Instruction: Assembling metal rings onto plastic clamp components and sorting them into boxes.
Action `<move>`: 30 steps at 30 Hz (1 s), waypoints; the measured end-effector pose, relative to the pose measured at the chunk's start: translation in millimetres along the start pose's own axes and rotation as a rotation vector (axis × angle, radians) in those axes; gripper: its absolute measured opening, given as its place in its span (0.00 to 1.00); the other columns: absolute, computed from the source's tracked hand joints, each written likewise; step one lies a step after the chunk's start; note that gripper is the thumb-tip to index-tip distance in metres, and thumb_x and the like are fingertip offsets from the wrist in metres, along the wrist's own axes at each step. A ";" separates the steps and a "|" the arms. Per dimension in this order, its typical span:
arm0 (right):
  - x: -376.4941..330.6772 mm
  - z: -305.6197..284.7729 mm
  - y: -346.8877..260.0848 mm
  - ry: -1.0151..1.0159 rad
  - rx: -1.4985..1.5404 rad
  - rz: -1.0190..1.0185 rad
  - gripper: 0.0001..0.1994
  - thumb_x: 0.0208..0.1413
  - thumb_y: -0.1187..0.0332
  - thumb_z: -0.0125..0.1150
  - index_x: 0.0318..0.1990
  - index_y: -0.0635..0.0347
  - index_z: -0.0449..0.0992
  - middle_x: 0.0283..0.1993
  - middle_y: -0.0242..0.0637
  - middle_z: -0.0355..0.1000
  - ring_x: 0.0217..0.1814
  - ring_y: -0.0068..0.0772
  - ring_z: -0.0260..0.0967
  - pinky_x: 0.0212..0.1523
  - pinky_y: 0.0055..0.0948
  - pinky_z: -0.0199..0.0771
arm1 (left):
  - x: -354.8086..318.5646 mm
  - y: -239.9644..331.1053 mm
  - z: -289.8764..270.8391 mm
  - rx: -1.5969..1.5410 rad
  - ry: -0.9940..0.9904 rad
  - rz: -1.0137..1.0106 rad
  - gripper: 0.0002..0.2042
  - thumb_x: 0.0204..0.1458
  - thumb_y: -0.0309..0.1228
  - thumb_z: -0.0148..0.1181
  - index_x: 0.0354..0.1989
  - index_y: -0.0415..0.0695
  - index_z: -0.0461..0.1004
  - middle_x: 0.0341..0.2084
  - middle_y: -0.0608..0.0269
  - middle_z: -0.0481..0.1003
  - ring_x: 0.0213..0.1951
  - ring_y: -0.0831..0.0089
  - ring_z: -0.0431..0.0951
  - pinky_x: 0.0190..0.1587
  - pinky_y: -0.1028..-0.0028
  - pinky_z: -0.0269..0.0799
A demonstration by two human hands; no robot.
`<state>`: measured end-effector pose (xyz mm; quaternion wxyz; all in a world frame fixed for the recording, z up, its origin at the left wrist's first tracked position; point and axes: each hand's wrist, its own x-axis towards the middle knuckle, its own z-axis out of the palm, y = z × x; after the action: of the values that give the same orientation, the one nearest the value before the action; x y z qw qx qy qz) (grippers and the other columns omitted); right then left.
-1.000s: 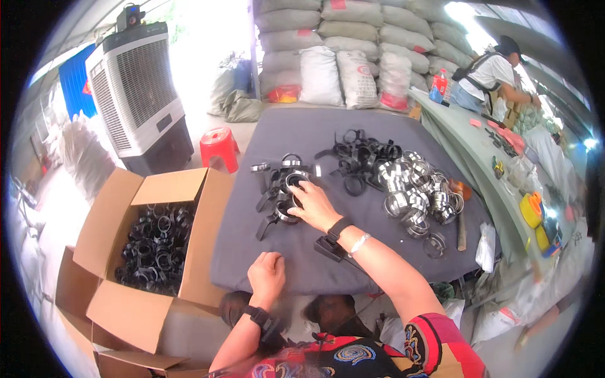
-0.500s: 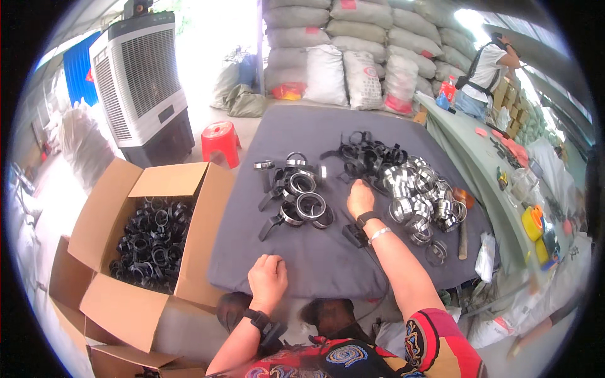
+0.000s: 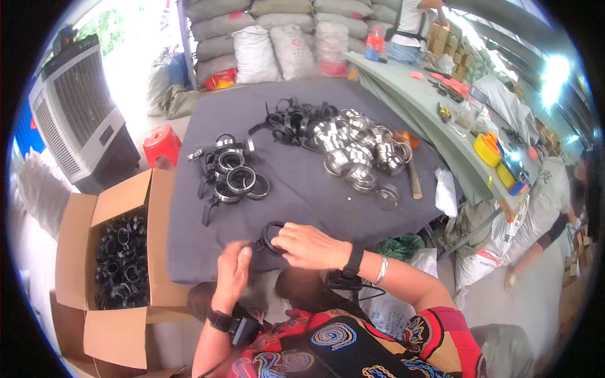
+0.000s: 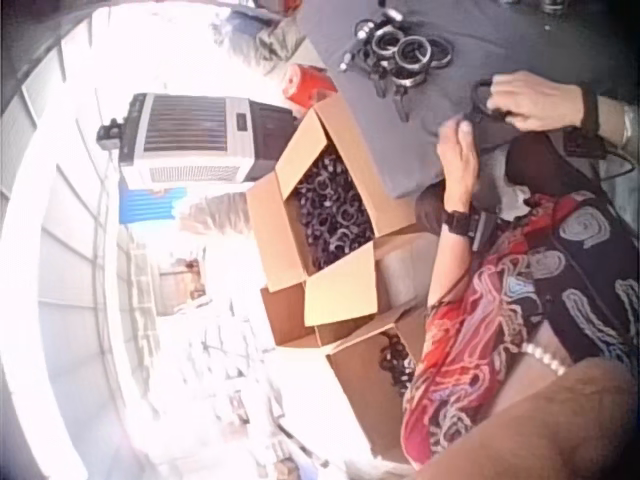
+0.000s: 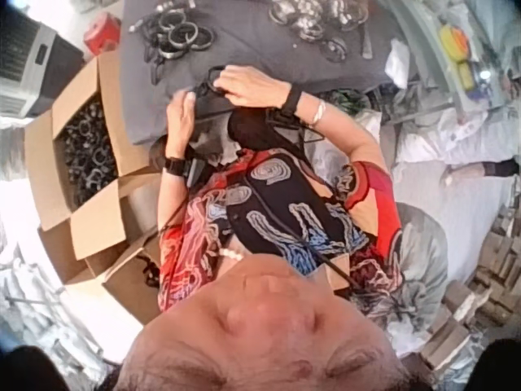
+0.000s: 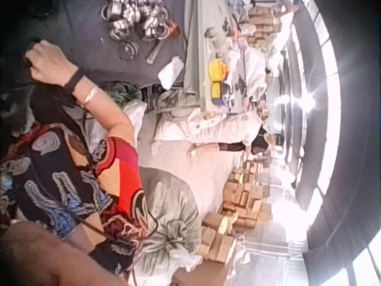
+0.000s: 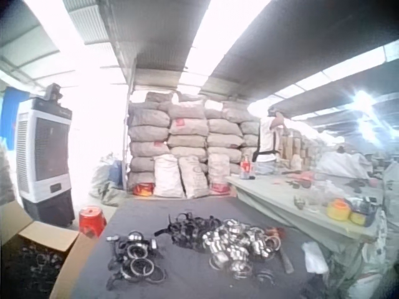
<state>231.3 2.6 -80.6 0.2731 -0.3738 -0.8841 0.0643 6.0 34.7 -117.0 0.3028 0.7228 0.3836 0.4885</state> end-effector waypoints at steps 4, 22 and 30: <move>-31.9 -14.4 2.1 0.126 -0.083 0.119 0.15 0.48 0.70 0.60 0.45 0.59 0.72 0.40 0.39 0.70 0.44 0.41 0.66 0.43 0.35 0.72 | -23.7 2.2 8.9 -0.422 -0.271 -0.418 0.16 0.59 0.38 0.51 0.23 0.39 0.68 0.16 0.67 0.69 0.20 0.78 0.69 0.27 0.77 0.66; -93.0 -79.0 63.2 0.530 -0.419 0.613 0.10 0.54 0.72 0.54 0.42 0.66 0.71 0.31 0.41 0.73 0.28 0.41 0.71 0.30 0.36 0.69 | -74.5 -28.6 -3.3 -0.559 0.015 -0.581 0.12 0.57 0.30 0.52 0.22 0.41 0.69 0.17 0.67 0.70 0.22 0.79 0.69 0.31 0.77 0.64; -44.0 -16.3 71.4 0.088 0.711 0.965 0.13 0.54 0.71 0.55 0.45 0.67 0.73 0.26 0.31 0.70 0.20 0.22 0.64 0.22 0.25 0.65 | -80.2 -41.9 -9.8 -0.509 0.012 -0.536 0.11 0.58 0.31 0.51 0.23 0.40 0.70 0.20 0.68 0.72 0.26 0.81 0.68 0.34 0.78 0.64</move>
<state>309.8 21.4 -108.7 0.3575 -0.6211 -0.5268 0.4571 -32.3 -11.0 -185.7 0.5880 0.4952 0.4273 0.4759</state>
